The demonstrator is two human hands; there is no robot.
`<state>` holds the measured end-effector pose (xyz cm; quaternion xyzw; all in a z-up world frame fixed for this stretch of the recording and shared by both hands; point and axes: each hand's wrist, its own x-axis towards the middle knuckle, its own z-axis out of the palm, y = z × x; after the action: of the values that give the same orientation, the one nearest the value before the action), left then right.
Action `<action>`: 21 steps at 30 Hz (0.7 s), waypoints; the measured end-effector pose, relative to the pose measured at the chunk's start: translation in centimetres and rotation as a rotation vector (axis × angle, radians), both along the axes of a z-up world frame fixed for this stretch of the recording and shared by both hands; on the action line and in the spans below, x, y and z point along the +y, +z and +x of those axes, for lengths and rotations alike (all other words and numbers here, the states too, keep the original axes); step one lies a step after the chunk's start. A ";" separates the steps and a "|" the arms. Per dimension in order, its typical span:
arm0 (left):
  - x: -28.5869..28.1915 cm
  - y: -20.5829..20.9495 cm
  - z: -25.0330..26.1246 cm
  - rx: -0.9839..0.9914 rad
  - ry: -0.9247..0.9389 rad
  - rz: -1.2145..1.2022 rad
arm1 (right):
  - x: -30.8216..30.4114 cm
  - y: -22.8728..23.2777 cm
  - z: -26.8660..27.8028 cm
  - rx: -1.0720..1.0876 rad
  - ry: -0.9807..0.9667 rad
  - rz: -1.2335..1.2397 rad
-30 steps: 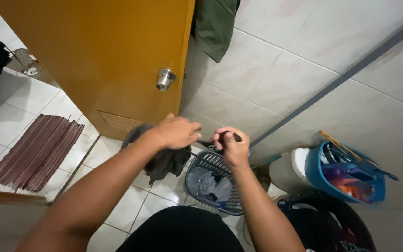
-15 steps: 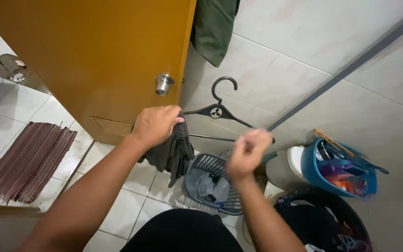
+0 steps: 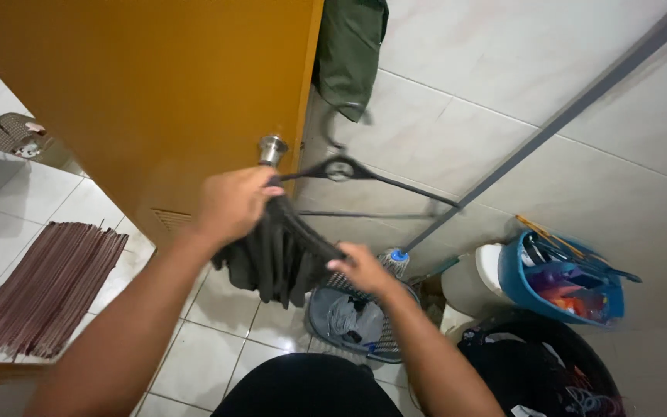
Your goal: Taking items of clothing from a laundry basket and putting them on plastic hangers.
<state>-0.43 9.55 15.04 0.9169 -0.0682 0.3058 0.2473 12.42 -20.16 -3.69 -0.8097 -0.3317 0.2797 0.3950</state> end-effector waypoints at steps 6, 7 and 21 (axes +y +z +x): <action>4.1 -5.4 -2.7 0.223 0.200 0.053 | -5.1 4.9 4.2 -0.146 -0.085 0.265; 4.1 -5.5 -3.0 0.225 0.192 0.055 | -5.4 5.3 4.4 -0.146 -0.094 0.266; 3.2 -7.0 -2.6 0.294 -0.048 -0.041 | -6.6 10.2 5.7 -0.323 -0.110 0.320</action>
<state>-3.05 12.71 8.01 0.9446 -0.0470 0.1636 0.2805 18.08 -26.75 6.55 -0.7878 -0.3860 0.0682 0.4750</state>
